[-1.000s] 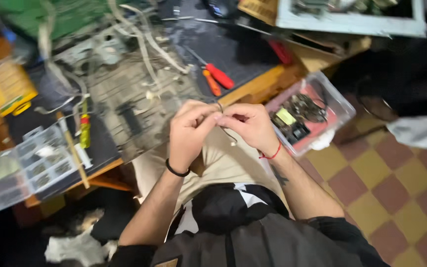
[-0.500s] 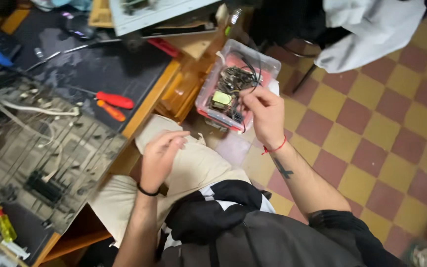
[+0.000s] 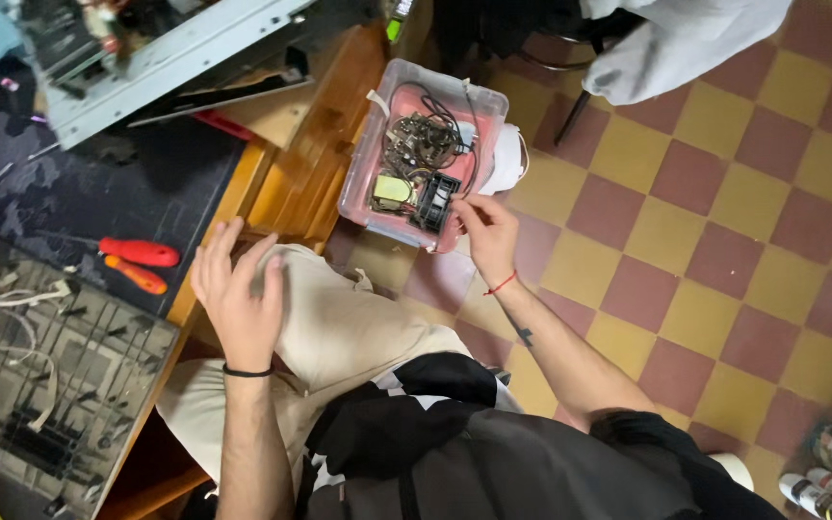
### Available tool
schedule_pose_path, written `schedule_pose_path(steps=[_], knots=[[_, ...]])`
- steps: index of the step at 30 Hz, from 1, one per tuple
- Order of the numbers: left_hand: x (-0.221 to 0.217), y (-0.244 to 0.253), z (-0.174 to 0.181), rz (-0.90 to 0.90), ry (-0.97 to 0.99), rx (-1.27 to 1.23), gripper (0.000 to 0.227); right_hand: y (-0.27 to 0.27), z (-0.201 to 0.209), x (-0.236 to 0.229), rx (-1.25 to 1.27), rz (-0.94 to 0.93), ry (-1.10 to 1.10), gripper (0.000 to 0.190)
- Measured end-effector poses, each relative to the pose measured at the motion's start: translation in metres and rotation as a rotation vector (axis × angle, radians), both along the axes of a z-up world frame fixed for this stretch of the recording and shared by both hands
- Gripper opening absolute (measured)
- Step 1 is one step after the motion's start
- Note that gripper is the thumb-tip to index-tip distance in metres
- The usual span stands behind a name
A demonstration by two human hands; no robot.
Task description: The person disassembles an electronic device by disconnecting ribbon cables and wires, removing a circuit board with a screwdriver, and placing components into a plastic container. They handle multiple wires and connectors, using a red-handled screwdriver to loosen screws before removing parts.
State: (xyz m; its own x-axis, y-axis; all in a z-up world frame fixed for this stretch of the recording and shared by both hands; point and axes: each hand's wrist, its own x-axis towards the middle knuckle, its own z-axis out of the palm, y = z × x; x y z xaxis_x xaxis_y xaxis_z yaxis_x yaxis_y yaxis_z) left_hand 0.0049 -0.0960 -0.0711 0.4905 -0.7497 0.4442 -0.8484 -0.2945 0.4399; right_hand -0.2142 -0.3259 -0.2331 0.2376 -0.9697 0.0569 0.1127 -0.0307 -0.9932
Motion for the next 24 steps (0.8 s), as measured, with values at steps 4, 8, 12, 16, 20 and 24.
schedule_pose_path(steps=[4,8,12,16,20,24], knots=[[-0.009,-0.011,-0.003,0.055,0.006,0.002,0.018,0.001,-0.017,-0.003,0.006,0.022,0.046,0.009],[-0.01,-0.022,-0.003,0.05,0.073,-0.004,0.017,-0.006,-0.01,-0.001,-0.04,0.033,0.06,0.009],[-0.008,-0.028,-0.003,0.058,0.08,0.019,0.017,-0.013,-0.004,0.005,-0.199,0.043,0.183,0.01],[-0.006,-0.03,-0.007,0.089,0.068,0.068,0.016,-0.02,-0.015,0.011,-0.301,0.099,0.245,0.007],[-0.012,-0.035,0.0,0.069,0.031,0.069,0.014,-0.022,-0.019,0.012,-0.305,0.124,0.312,0.007],[-0.013,-0.036,-0.005,0.078,0.027,0.008,0.016,-0.027,-0.018,0.009,-0.338,0.136,0.366,0.008]])
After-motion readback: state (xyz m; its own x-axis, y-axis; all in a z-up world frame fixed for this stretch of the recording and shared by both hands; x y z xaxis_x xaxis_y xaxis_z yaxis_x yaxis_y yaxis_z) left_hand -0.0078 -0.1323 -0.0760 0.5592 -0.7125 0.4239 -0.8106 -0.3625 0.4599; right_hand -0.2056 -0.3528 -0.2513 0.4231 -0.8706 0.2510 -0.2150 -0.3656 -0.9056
